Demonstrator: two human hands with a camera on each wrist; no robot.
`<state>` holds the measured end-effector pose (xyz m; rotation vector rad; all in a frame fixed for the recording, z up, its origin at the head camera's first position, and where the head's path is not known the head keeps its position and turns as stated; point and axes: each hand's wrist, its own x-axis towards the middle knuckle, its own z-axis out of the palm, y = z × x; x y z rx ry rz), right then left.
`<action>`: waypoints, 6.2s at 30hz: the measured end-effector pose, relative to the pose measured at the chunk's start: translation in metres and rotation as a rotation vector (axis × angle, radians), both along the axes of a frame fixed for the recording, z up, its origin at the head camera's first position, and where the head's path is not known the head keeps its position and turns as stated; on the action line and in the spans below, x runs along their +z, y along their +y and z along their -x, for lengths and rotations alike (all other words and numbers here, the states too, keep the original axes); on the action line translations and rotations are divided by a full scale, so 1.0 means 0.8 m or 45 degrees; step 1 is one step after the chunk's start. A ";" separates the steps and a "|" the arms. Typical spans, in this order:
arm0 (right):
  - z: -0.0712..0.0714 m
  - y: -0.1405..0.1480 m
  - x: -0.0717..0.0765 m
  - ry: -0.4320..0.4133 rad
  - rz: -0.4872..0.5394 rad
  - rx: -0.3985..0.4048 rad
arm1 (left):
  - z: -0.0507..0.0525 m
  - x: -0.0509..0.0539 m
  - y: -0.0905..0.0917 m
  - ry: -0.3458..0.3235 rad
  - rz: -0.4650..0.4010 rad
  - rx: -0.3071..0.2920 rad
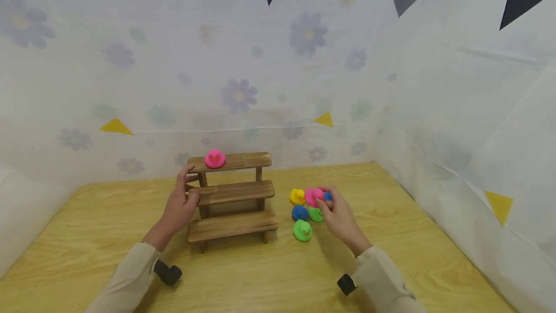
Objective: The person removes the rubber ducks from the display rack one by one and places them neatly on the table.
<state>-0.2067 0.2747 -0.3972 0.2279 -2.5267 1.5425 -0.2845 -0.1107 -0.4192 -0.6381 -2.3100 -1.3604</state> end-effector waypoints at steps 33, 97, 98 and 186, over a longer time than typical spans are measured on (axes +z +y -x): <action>-0.010 0.038 0.006 -0.184 -0.349 0.423 | -0.002 0.005 -0.001 -0.025 0.005 -0.004; 0.000 0.060 -0.023 -0.356 -0.428 0.480 | 0.001 0.000 -0.002 -0.009 -0.004 -0.019; -0.001 0.059 -0.022 -0.369 -0.422 0.480 | 0.001 0.000 -0.002 -0.009 -0.003 -0.019; 0.050 -0.090 0.034 0.183 -0.081 0.436 | -0.002 0.004 -0.001 0.054 0.011 -0.004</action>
